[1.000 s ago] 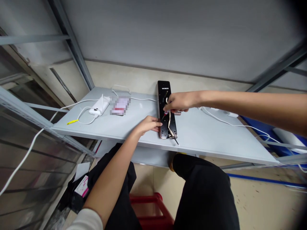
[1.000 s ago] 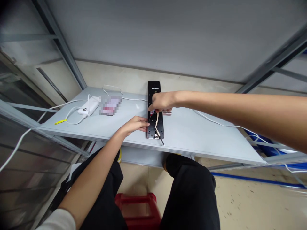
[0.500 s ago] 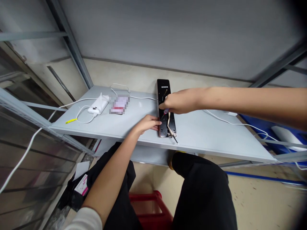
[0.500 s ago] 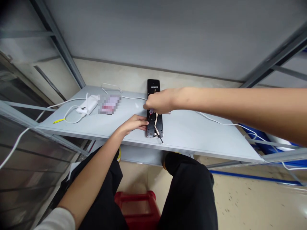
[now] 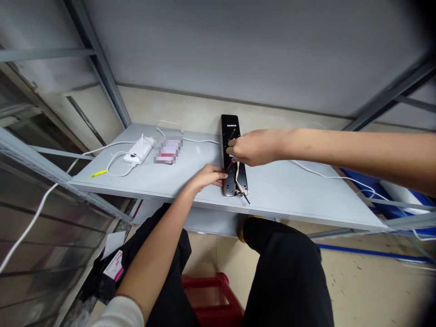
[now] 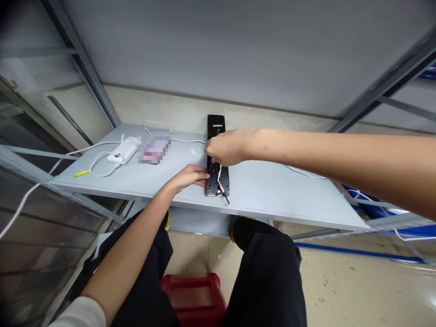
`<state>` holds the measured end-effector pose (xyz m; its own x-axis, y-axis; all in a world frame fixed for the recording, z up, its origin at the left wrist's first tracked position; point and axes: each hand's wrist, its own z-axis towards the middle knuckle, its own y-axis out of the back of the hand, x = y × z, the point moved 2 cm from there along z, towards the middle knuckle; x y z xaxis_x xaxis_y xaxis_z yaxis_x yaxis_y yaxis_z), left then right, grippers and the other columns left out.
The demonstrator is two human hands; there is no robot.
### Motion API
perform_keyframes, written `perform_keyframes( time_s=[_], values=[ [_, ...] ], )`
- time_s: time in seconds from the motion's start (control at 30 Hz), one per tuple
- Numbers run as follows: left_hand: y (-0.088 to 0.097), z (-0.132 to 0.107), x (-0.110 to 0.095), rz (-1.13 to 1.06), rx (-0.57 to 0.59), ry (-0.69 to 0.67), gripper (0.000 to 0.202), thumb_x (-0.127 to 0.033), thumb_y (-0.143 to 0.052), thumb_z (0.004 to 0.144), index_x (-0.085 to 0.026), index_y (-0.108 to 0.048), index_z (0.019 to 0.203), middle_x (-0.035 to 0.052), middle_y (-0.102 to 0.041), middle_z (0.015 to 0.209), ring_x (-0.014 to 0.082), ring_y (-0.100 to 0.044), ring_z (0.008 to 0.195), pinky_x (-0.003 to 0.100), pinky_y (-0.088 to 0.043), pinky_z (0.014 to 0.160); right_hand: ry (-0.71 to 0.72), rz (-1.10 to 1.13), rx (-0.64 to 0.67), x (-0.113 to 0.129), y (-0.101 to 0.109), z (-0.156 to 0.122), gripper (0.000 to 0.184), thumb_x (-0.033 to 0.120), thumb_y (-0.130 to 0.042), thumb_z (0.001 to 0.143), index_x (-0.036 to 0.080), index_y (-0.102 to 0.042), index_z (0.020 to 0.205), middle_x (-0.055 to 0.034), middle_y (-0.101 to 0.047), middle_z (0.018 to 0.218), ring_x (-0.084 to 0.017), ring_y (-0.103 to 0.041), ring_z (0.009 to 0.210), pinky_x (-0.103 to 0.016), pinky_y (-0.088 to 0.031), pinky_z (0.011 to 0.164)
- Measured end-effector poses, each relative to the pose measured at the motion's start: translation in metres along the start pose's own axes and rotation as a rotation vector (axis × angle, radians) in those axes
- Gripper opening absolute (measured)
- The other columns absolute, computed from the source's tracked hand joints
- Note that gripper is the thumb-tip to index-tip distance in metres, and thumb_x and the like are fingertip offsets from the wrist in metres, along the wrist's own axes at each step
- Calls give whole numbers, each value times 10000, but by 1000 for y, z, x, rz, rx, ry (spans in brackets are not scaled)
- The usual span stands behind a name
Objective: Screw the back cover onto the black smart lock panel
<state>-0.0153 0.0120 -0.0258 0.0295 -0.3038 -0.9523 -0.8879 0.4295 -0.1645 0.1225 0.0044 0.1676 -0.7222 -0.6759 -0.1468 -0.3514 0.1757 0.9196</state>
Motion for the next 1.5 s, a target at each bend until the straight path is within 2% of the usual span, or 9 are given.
perform_keyframes(
  time_s=[0.27,0.4,0.5,0.7,0.83,1.0,1.17,1.3,1.5],
  values=[
    [-6,-3,-5,124,-52,-6,40,-90,-729,939,-93,-768,941,103,-804,838,212,-787,782,348,-659,808,38,-232,45,-1,-8,-4,363,30,-590,969,147,-755,1271,-174,-749,1203,-228,-652,753,-369,-291,633],
    [-4,-11,-11,391,-199,-134,154,-179,-802,887,-149,-708,1006,70,-785,885,193,-728,717,305,-586,699,-20,-228,26,6,-11,-6,244,220,-610,1060,92,-789,1164,-231,-741,1269,-239,-673,770,-380,-298,656],
    [0,-16,-15,613,-325,-350,324,-231,-898,793,-198,-688,1038,20,-748,895,184,-684,764,290,-525,732,8,-249,34,7,-11,-8,229,154,-577,1053,97,-795,1096,-213,-744,1234,-208,-649,726,-385,-297,653],
    [-2,-9,-13,703,-309,-584,135,-128,-779,861,-215,-760,963,0,-696,872,179,-646,797,307,-490,771,89,-309,-45,-1,-15,-10,326,20,-553,982,122,-758,1215,-184,-713,1254,-166,-590,647,-387,-286,624],
    [-3,-8,-14,739,-304,-619,114,-107,-765,891,-209,-790,937,31,-718,948,193,-668,836,327,-519,813,147,-368,-91,-5,-20,-10,482,-91,-548,872,134,-731,1257,-166,-689,1256,-171,-585,672,-387,-279,615],
    [-2,-13,-18,813,-275,-629,85,-122,-721,957,-193,-766,969,56,-739,1012,201,-682,858,346,-534,858,137,-309,-167,-9,-23,-13,426,-112,-570,858,146,-725,1160,-129,-689,1149,-160,-572,686,-361,-260,608],
    [-1,-12,-17,791,-240,-634,52,-196,-702,999,-188,-741,966,57,-727,995,187,-683,820,332,-539,825,115,-33,-274,-28,-32,-19,258,-1,-598,952,156,-750,1089,-113,-711,1108,-147,-570,681,-324,-312,635],
    [4,-9,-14,591,-239,-552,73,-261,-702,987,-194,-710,959,19,-711,861,148,-677,686,281,-515,685,88,417,-539,-49,-48,-28,144,71,-783,861,185,-748,943,-58,-744,958,-196,-656,820,-316,-442,757],
    [31,-10,-23,251,-315,-485,231,-356,-814,854,-193,-674,939,50,-763,943,149,-737,680,234,-476,546,-102,1401,-1016,-58,-107,-35,428,423,-1019,764,214,-652,834,12,-679,714,-140,-610,646,-298,-461,647]
  ],
)
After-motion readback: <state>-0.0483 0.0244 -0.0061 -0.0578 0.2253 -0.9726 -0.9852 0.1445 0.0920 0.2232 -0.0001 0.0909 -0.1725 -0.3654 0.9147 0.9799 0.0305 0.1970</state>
